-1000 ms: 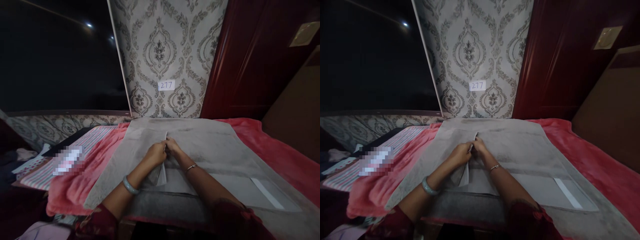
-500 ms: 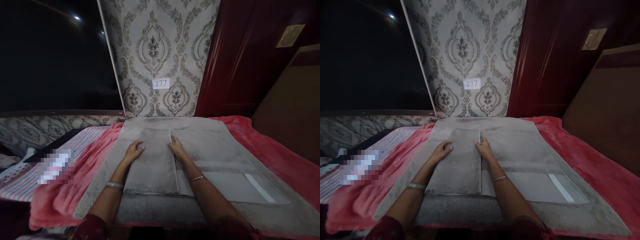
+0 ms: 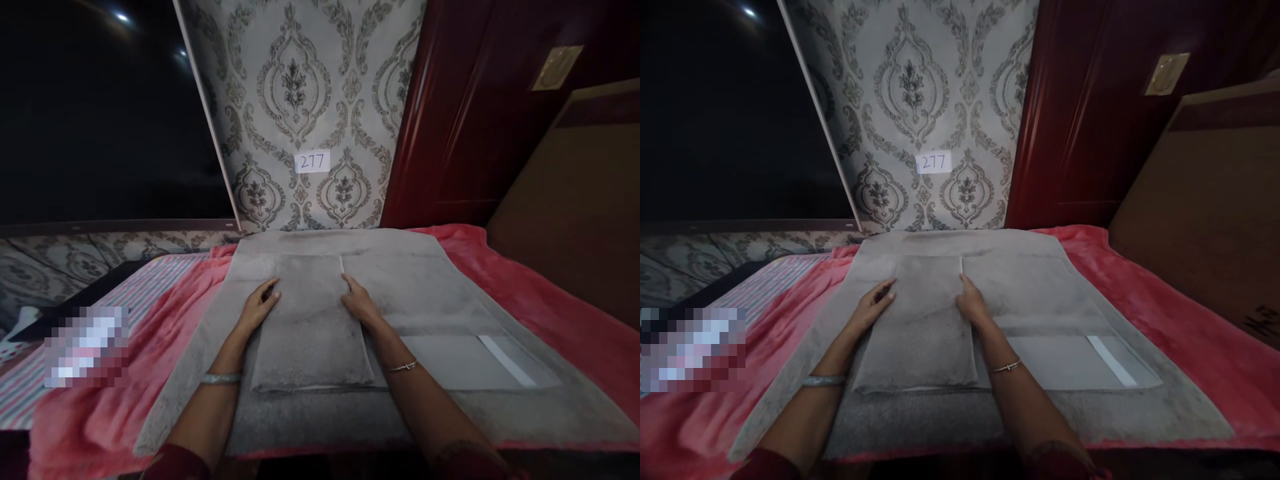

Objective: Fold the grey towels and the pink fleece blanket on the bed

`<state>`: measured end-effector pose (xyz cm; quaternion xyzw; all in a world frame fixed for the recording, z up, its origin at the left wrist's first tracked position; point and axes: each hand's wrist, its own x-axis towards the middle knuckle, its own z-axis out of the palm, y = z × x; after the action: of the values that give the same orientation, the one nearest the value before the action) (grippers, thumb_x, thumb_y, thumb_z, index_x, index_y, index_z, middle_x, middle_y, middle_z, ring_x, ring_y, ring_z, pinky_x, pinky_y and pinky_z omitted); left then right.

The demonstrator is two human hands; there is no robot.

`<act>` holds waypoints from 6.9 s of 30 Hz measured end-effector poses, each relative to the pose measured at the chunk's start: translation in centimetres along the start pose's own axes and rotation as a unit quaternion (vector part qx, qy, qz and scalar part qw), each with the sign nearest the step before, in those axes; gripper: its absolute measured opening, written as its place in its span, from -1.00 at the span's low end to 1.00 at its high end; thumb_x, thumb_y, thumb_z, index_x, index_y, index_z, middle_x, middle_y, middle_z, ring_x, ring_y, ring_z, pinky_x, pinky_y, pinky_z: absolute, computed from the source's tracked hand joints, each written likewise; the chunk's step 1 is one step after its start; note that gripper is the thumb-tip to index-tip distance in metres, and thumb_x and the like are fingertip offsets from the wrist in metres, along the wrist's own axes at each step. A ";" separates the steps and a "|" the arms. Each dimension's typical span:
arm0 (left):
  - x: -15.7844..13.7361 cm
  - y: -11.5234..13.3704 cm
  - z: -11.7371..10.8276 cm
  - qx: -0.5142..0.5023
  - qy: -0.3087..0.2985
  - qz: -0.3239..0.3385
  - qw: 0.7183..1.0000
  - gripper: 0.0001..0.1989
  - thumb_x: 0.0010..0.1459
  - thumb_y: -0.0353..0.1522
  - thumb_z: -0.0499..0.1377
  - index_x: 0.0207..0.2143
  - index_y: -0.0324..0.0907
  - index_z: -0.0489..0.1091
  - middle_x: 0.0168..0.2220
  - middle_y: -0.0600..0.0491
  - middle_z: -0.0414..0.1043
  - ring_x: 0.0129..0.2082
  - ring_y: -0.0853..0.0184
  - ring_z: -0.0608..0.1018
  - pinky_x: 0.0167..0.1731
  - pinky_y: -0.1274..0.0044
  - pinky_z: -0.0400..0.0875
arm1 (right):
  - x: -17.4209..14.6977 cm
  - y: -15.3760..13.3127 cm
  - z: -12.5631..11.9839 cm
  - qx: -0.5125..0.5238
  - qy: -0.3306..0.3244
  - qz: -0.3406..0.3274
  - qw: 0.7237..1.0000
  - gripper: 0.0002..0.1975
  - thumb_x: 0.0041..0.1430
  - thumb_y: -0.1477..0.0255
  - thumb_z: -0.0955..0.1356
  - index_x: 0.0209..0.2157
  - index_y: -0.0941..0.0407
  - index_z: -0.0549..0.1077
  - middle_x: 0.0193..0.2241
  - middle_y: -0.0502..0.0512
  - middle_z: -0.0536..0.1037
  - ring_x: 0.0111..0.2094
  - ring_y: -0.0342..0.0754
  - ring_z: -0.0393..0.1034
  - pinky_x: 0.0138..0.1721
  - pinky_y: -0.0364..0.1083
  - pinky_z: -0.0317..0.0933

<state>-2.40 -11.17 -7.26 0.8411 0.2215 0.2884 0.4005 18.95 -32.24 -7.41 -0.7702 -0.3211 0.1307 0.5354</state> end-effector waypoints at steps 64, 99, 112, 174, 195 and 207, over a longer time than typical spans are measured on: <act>-0.3 0.6 1.6 0.264 -0.105 0.083 0.955 -0.45 0.35 -0.12 0.00 0.35 0.04 0.18 0.40 0.06 0.10 0.40 0.06 0.12 0.30 0.12 0.07 | 5.0 0.5 -1.4 -0.096 0.046 0.008 0.994 -0.43 -0.03 0.62 0.26 0.05 0.12 0.56 -0.03 0.10 0.60 0.06 0.01 0.44 0.17 -0.01 0.23; 4.8 4.1 5.8 0.349 -0.222 0.112 0.904 -0.42 0.33 -0.12 -0.01 0.36 0.01 0.16 0.43 -0.06 0.00 0.43 -0.01 0.02 0.31 -0.06 -0.14 | -3.9 -2.0 1.0 -0.389 -0.124 -0.164 0.898 -0.33 0.38 0.06 0.17 0.40 0.06 0.10 0.43 0.21 -0.03 0.43 0.25 -0.25 0.34 0.34 -0.29; 13.3 7.0 11.6 0.293 -0.315 0.175 0.886 -0.50 0.38 -0.17 -0.11 0.33 0.14 0.18 0.42 0.09 0.03 0.44 0.12 0.00 0.33 -0.03 -0.27 | -3.9 -1.8 0.1 -0.353 -0.194 -0.226 0.887 -0.30 0.38 0.07 0.19 0.41 0.11 0.08 0.42 0.27 -0.03 0.44 0.15 -0.28 0.39 0.26 -0.39; 0.4 4.6 4.8 0.356 -0.182 0.077 0.913 -0.30 0.26 0.03 0.08 0.37 0.00 0.14 0.45 -0.18 -0.09 0.44 -0.14 -0.07 0.28 -0.08 -0.05 | 7.5 0.2 1.3 -0.472 -0.128 -0.093 0.867 -0.28 0.40 0.03 0.02 0.43 0.12 -0.01 0.44 0.25 -0.09 0.44 0.11 -0.25 0.36 0.24 -0.24; -1.1 4.8 4.6 0.362 -0.169 0.065 0.914 -0.29 0.28 -0.06 0.03 0.35 -0.27 0.12 0.42 -0.31 -0.03 0.43 -0.08 -0.01 0.31 -0.01 -0.04 | 8.6 -3.2 7.0 -0.452 -0.245 -0.245 0.822 -0.41 0.44 0.17 0.06 0.43 -0.06 0.01 0.44 0.02 -0.03 0.43 0.16 -0.19 0.33 0.25 -0.12; -0.6 4.3 3.9 0.320 -0.113 0.112 0.934 -0.43 0.22 -0.13 0.14 0.21 -0.20 0.34 0.29 -0.24 0.26 0.31 -0.02 0.27 0.25 0.11 0.19 | 7.7 -4.8 6.8 -0.453 -0.247 -0.211 0.830 -0.42 0.46 0.18 0.06 0.43 -0.04 0.00 0.44 0.03 -0.08 0.44 0.16 -0.23 0.37 0.22 -0.20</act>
<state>0.36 -16.15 -5.94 0.9711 0.1596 0.1484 0.0972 19.41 -21.24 -4.65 -0.7817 -0.6208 0.0403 0.0438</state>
